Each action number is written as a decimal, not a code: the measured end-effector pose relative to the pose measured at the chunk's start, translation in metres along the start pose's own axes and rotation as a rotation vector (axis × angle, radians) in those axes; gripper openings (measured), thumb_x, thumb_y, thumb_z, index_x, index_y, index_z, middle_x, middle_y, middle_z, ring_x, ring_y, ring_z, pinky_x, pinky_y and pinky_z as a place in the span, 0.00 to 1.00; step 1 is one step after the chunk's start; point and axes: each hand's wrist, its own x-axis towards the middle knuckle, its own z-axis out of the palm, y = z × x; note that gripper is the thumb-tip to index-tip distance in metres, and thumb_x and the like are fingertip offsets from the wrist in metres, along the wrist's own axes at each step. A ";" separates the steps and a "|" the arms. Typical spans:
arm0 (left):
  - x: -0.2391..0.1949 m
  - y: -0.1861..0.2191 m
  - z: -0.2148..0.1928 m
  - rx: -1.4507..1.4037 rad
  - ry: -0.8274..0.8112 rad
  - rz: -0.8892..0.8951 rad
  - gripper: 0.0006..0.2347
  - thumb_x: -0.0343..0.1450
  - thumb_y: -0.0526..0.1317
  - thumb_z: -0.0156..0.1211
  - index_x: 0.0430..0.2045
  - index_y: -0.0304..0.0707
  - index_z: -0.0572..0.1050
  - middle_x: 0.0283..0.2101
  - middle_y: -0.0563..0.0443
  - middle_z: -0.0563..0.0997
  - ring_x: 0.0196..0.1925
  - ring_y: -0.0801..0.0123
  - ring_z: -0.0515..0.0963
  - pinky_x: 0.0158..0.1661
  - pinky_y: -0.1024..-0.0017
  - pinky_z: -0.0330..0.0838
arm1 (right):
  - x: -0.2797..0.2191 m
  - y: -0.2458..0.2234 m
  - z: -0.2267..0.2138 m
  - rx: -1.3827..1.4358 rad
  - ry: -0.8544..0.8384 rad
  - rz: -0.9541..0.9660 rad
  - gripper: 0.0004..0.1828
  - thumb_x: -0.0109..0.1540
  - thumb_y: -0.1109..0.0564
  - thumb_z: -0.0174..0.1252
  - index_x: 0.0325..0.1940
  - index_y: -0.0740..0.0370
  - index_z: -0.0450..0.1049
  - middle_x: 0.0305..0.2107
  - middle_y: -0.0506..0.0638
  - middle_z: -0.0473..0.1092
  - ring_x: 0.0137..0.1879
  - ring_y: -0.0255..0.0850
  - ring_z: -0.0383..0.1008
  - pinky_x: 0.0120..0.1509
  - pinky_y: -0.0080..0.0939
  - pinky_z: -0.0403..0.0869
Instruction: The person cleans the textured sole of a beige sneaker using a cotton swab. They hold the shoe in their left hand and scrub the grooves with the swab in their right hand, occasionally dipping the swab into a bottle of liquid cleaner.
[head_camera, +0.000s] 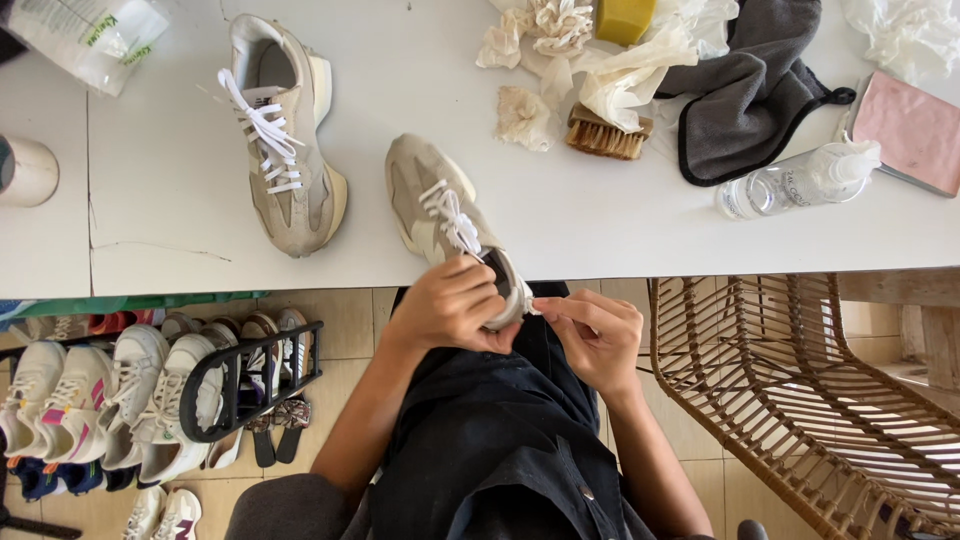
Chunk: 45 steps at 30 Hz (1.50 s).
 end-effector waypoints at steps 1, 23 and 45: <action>-0.006 -0.004 -0.007 0.002 0.000 -0.004 0.16 0.69 0.46 0.70 0.14 0.42 0.72 0.19 0.52 0.71 0.29 0.62 0.79 0.43 0.67 0.76 | 0.000 -0.002 0.000 0.001 -0.004 0.001 0.09 0.65 0.66 0.70 0.42 0.55 0.91 0.17 0.44 0.73 0.14 0.34 0.53 0.19 0.36 0.60; 0.055 0.073 -0.045 -0.726 -0.037 -1.039 0.05 0.74 0.38 0.74 0.40 0.40 0.85 0.43 0.49 0.91 0.41 0.63 0.92 0.39 0.72 0.80 | -0.028 -0.021 0.013 0.433 0.025 0.533 0.05 0.70 0.63 0.65 0.49 0.67 0.81 0.18 0.55 0.71 0.23 0.31 0.61 0.28 0.28 0.59; 0.065 0.068 0.003 -0.812 -0.005 -1.176 0.06 0.73 0.38 0.77 0.40 0.39 0.89 0.33 0.52 0.90 0.31 0.80 0.82 0.28 0.85 0.73 | -0.039 0.008 -0.026 0.234 -0.027 0.582 0.11 0.74 0.53 0.61 0.56 0.60 0.83 0.18 0.47 0.64 0.21 0.29 0.60 0.27 0.29 0.62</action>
